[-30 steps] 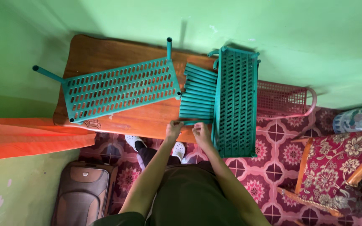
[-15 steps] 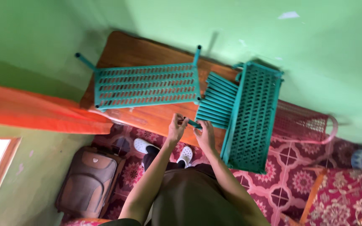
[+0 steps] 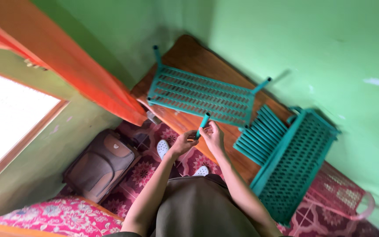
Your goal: The person assembles a green plastic stool by inserting cylindrical legs into the perforated seat. They repeatedly pick up legs, align them with the seat holes, and press them in, then flip the seat to continue inserting remaining legs.
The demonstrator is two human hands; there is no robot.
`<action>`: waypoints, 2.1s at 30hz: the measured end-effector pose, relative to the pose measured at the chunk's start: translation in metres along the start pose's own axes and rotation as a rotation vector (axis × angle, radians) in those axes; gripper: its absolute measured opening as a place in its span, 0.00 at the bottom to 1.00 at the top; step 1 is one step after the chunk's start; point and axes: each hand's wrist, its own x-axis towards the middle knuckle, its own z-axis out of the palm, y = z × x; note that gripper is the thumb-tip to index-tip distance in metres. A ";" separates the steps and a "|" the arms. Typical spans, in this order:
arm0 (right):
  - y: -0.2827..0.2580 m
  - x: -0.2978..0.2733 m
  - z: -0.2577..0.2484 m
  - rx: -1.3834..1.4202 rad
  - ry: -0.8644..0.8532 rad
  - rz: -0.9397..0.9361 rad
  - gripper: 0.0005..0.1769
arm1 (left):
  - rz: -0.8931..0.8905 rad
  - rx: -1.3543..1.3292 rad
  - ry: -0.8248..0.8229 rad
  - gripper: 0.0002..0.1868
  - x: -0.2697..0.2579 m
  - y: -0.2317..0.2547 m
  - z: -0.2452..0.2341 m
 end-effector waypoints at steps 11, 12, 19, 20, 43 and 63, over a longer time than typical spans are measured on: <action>-0.063 0.076 0.109 0.081 -0.251 -0.089 0.16 | 0.124 0.310 0.406 0.19 -0.011 0.022 -0.126; -0.072 0.082 0.117 0.101 -0.297 -0.054 0.17 | 0.094 0.285 0.430 0.19 -0.011 0.025 -0.136; -0.130 0.116 0.175 0.021 -0.412 -0.294 0.15 | 0.208 0.325 0.672 0.19 0.008 0.058 -0.202; -0.135 0.120 0.181 -0.022 -0.401 -0.293 0.16 | 0.221 0.284 0.690 0.19 0.011 0.061 -0.206; -0.134 0.157 0.214 -0.127 -0.511 -0.215 0.18 | 0.270 0.466 0.742 0.19 0.043 0.074 -0.227; -0.101 0.165 0.211 0.235 -0.691 -0.048 0.16 | 0.316 0.576 0.785 0.13 0.070 0.033 -0.223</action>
